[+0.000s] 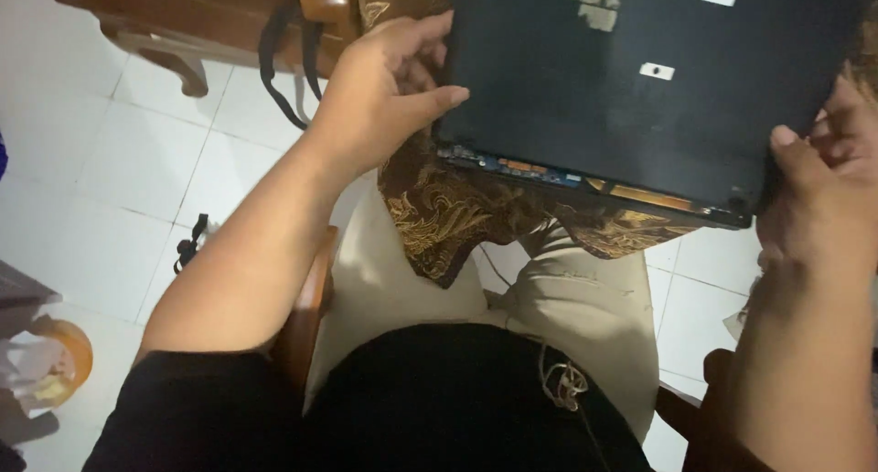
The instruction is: Cleaning a laptop back cover with a brush and then reattaching it to the laptop body using a screwdriver.
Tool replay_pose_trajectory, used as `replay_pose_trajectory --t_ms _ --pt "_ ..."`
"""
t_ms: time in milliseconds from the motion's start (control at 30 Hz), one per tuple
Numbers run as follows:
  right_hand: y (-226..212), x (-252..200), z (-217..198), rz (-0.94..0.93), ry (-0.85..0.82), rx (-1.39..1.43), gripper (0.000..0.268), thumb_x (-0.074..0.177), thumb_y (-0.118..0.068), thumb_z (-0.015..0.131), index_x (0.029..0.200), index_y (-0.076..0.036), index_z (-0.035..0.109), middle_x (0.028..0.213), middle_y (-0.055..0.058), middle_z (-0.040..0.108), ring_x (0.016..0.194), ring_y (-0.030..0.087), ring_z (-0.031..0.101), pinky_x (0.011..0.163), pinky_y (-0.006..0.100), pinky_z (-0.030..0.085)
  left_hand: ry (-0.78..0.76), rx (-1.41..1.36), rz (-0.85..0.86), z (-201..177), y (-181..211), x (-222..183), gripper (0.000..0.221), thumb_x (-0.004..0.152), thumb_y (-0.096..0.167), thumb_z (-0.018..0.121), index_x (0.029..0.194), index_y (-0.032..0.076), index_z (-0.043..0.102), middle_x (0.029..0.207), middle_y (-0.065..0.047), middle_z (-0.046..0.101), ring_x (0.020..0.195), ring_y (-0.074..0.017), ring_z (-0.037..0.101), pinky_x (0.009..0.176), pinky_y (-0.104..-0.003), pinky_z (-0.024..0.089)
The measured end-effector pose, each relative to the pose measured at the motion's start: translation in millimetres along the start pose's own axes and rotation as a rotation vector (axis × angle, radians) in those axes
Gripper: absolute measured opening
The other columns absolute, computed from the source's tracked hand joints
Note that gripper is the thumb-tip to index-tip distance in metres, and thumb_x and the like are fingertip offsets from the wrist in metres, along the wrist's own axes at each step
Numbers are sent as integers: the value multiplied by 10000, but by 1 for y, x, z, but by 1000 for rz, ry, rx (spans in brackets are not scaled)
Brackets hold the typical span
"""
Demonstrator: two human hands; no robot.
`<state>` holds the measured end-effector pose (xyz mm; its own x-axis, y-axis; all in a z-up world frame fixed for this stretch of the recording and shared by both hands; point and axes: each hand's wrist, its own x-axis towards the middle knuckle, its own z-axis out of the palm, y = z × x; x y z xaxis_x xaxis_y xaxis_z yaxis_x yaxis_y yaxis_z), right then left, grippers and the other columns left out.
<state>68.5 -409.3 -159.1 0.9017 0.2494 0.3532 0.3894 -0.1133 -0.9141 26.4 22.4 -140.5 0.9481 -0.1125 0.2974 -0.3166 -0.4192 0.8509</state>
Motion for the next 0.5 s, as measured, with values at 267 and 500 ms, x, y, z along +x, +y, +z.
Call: replay_pose_trajectory --t_ms 267,500 --pt "35 -15 -32 424 101 -50 477 981 -422 553 1432 -288 473 1212 -150 500 1083 70 536 852 376 389 -28 53 -76 -7 26 -6 577 924 202 846 1393 25 560 1080 -76 669 873 -151 654 757 -290 562" --pt "47 -15 -74 935 -108 -205 730 1068 -554 263 1697 -188 211 1615 173 359 1231 542 450 649 764 383 -93 73 -100 -6 28 -5 597 899 255 848 1372 47 550 1066 -63 696 834 -141 704 738 -295 574"
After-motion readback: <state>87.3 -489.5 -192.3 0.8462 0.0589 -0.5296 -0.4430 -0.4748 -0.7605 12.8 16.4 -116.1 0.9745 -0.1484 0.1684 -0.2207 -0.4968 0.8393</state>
